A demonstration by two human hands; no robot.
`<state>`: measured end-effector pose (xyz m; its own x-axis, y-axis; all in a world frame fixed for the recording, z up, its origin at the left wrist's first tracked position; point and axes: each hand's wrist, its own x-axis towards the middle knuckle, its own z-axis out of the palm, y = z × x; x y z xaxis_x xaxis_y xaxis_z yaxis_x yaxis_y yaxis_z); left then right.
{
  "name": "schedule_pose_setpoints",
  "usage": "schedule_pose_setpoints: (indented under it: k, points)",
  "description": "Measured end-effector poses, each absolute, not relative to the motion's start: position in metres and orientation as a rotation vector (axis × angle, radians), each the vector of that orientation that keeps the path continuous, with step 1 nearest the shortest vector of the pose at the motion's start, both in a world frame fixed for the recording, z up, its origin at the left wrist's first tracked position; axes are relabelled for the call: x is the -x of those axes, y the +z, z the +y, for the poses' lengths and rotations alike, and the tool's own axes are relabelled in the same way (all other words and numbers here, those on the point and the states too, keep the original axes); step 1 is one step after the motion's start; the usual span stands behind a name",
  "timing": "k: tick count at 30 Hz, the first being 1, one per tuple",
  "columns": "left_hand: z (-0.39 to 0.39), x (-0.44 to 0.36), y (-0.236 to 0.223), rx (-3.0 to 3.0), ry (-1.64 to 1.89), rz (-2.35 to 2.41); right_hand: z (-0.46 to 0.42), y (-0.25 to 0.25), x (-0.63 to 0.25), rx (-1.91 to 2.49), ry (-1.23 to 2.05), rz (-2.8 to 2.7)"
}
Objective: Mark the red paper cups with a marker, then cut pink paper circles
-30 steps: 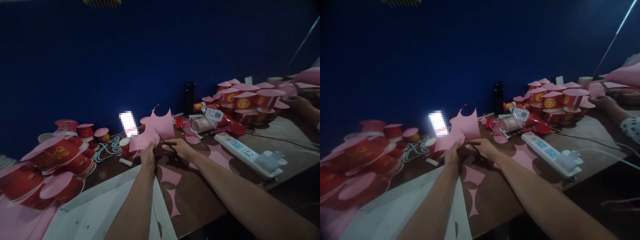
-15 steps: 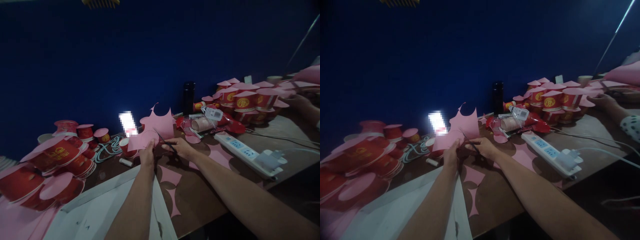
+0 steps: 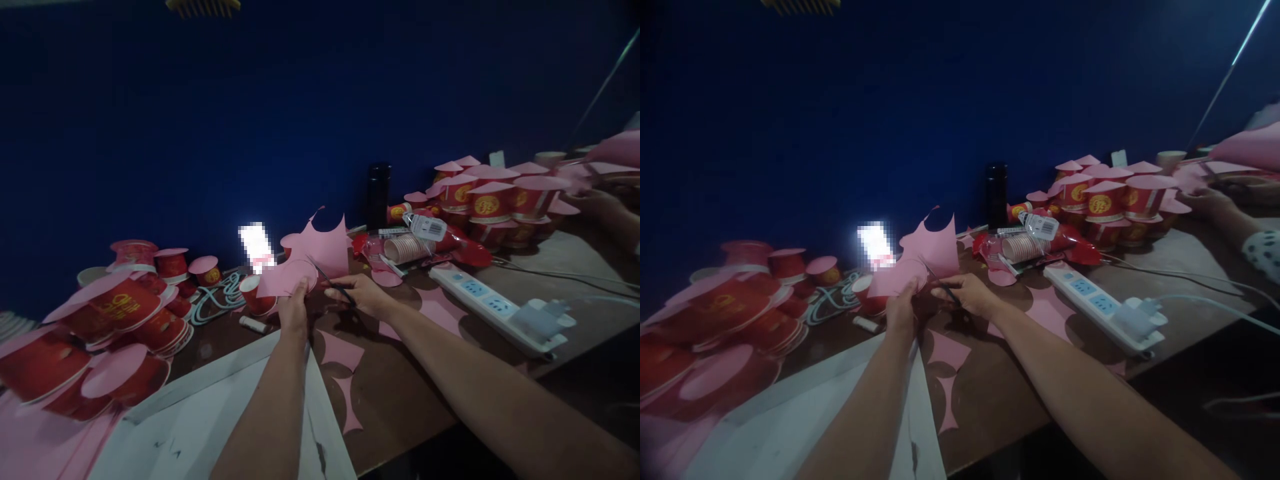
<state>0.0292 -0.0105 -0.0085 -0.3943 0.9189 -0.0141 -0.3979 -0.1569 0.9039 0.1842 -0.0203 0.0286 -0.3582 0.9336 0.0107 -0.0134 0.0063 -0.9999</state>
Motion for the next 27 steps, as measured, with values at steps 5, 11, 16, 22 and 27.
schedule_pose_setpoints:
  k: [5,11,16,22,27]
  points:
    - [-0.0101,-0.0276,-0.0082,-0.743,1.728,1.081,-0.0209,0.031,-0.1838,1.018,1.481,-1.454]
    - [-0.009,-0.0259,-0.0086,-0.76,1.718,1.095,-0.0205,0.0298,-0.1852,0.994,1.5,-1.455]
    - [-0.0106,-0.0263,-0.0055,-0.762,1.737,1.074,-0.0205,0.0303,-0.1862,1.009,1.473,-1.491]
    - [-0.013,-0.0268,0.0005,-0.754,1.722,1.043,-0.0208,0.0308,-0.1848,1.031,1.466,-1.478]
    - [-0.0128,-0.0264,0.0004,-0.732,1.71,1.044,-0.0191,0.0284,-0.1848,1.007,1.471,-1.482]
